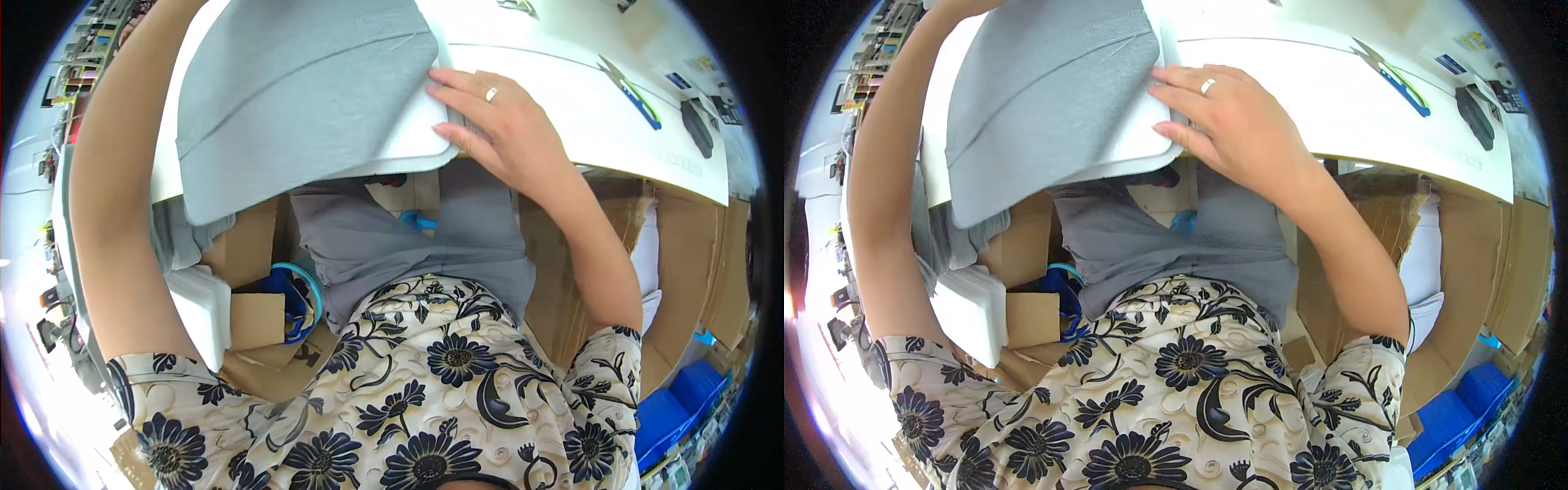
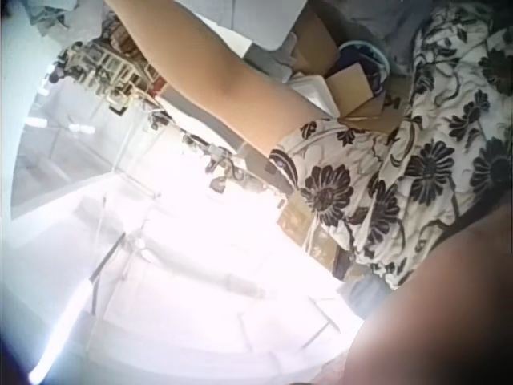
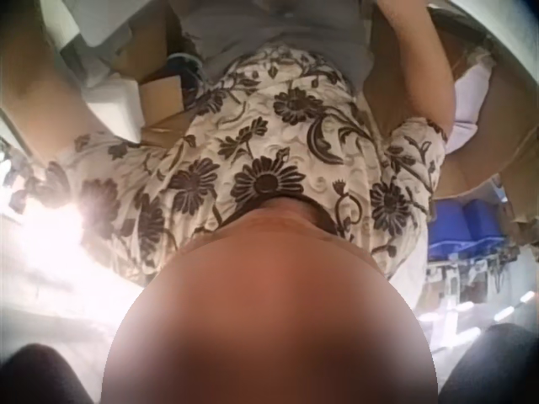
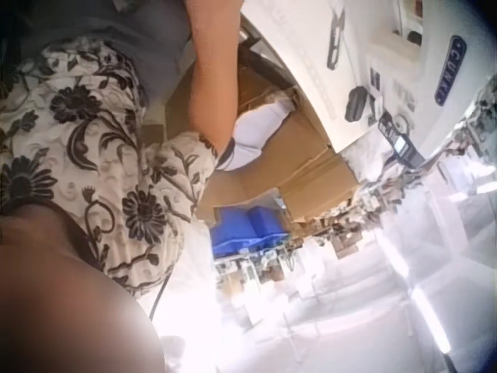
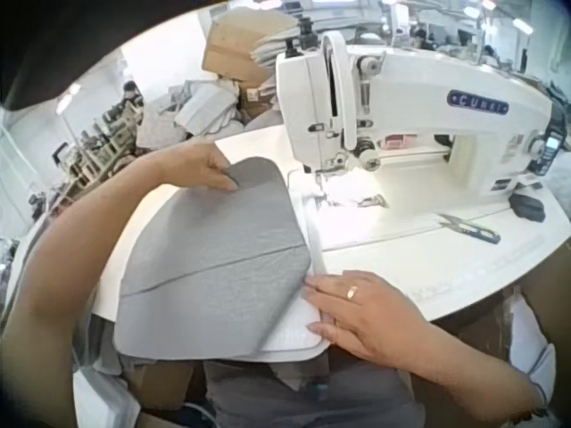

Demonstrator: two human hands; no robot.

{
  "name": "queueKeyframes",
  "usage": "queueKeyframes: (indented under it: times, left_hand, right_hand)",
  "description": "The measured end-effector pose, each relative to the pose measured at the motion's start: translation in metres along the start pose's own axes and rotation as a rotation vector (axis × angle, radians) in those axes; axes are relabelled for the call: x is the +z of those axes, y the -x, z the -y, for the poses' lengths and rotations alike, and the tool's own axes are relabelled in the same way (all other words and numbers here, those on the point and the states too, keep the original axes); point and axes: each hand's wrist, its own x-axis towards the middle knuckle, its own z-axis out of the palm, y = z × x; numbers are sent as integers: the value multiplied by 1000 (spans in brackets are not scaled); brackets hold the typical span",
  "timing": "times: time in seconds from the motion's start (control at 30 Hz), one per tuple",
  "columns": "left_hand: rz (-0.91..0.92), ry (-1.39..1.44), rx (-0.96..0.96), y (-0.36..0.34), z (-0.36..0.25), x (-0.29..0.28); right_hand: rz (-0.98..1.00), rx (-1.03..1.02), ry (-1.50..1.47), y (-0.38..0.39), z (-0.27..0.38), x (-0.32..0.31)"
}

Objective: Sewing a grey fabric piece using an industrial sewing machine at a workstation.

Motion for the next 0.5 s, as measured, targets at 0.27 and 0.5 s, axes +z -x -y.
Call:
queueKeyframes:
  times: [0.27,0.5]
  left_hand:
    - [-225,173,122,-5,12,62]
    - [-500,358,163,84,-75,87]
  right_hand:
    - [12,46,33,-4,22,-5]
    - [-8,65,32,-3,20,-5]
